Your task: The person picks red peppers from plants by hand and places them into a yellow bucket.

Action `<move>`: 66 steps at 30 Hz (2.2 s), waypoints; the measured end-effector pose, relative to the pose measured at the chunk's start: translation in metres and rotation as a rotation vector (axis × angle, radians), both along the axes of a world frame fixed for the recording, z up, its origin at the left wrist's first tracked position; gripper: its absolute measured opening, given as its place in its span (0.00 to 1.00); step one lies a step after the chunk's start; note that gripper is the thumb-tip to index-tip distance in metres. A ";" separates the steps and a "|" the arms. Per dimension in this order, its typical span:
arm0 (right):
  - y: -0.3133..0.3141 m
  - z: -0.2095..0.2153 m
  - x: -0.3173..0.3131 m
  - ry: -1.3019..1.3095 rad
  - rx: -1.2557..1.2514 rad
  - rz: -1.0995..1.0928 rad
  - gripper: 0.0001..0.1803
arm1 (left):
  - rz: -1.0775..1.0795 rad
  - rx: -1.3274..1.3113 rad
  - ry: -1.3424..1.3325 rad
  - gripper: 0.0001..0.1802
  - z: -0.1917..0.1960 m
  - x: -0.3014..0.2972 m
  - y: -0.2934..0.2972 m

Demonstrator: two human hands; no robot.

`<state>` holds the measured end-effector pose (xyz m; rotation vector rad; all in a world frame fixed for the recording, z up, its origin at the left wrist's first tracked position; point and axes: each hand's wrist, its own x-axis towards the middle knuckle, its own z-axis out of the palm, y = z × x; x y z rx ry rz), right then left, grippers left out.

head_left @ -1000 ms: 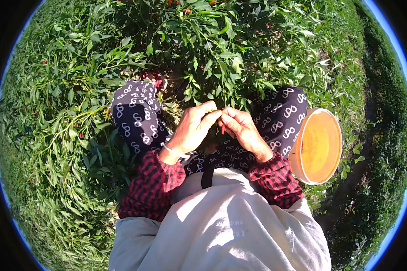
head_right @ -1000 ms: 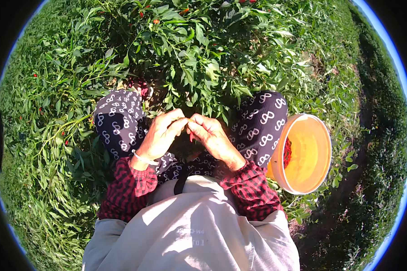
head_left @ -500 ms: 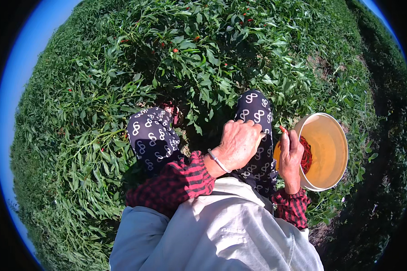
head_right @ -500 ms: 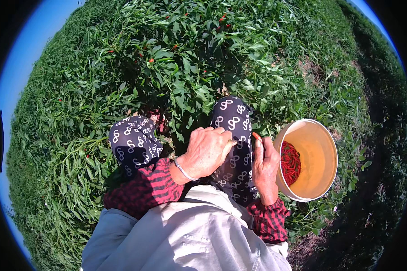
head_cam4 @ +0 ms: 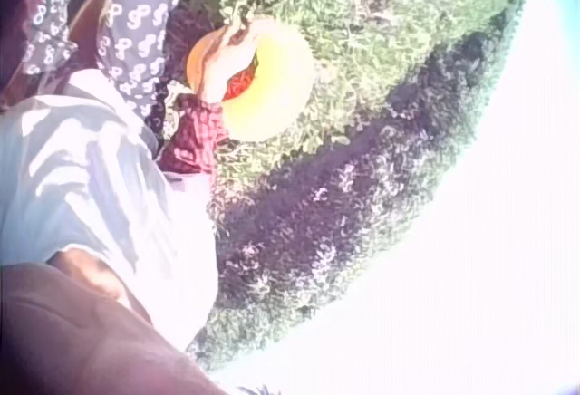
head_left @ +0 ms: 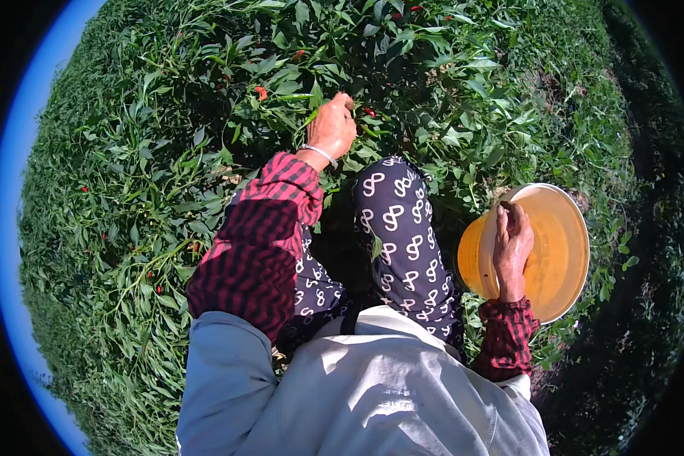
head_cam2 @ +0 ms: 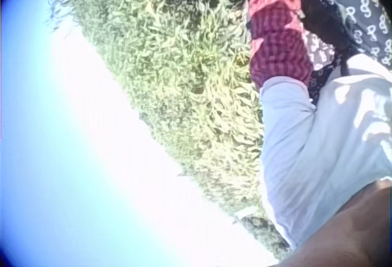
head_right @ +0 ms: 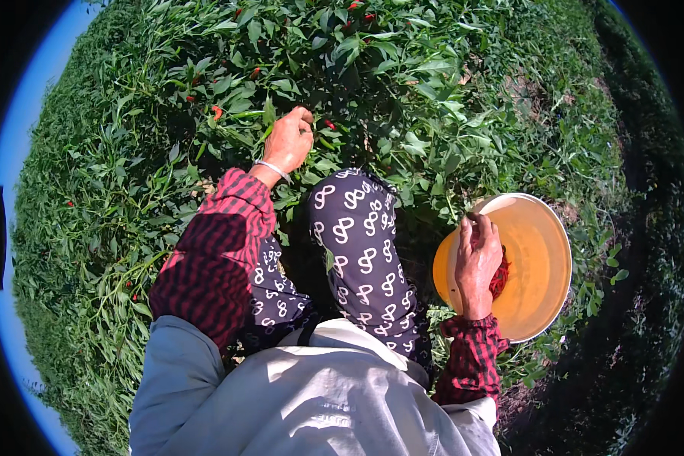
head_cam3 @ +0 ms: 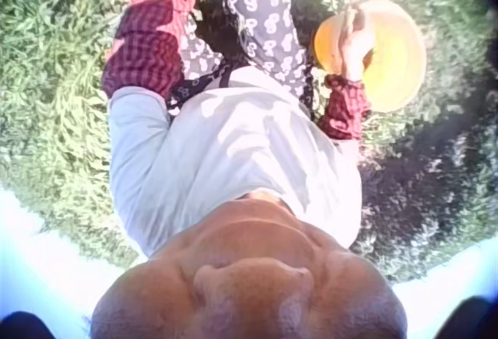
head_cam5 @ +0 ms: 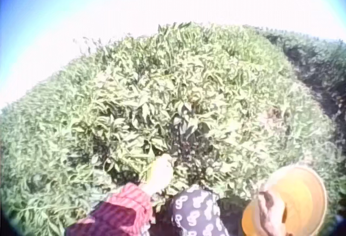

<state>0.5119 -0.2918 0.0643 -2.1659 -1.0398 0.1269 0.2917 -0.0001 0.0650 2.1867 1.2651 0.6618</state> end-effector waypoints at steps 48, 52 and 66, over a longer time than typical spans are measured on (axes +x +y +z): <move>0.272 0.114 -0.135 0.972 0.334 0.975 0.07 | -0.340 0.258 -0.240 0.18 0.100 -0.053 -0.122; 0.285 0.121 -0.145 0.806 0.279 0.980 0.09 | 0.047 0.599 -0.500 0.11 0.126 -0.082 -0.091; 0.300 0.050 -0.166 0.881 0.220 1.078 0.15 | 0.141 0.300 -0.408 0.06 0.070 -0.116 0.015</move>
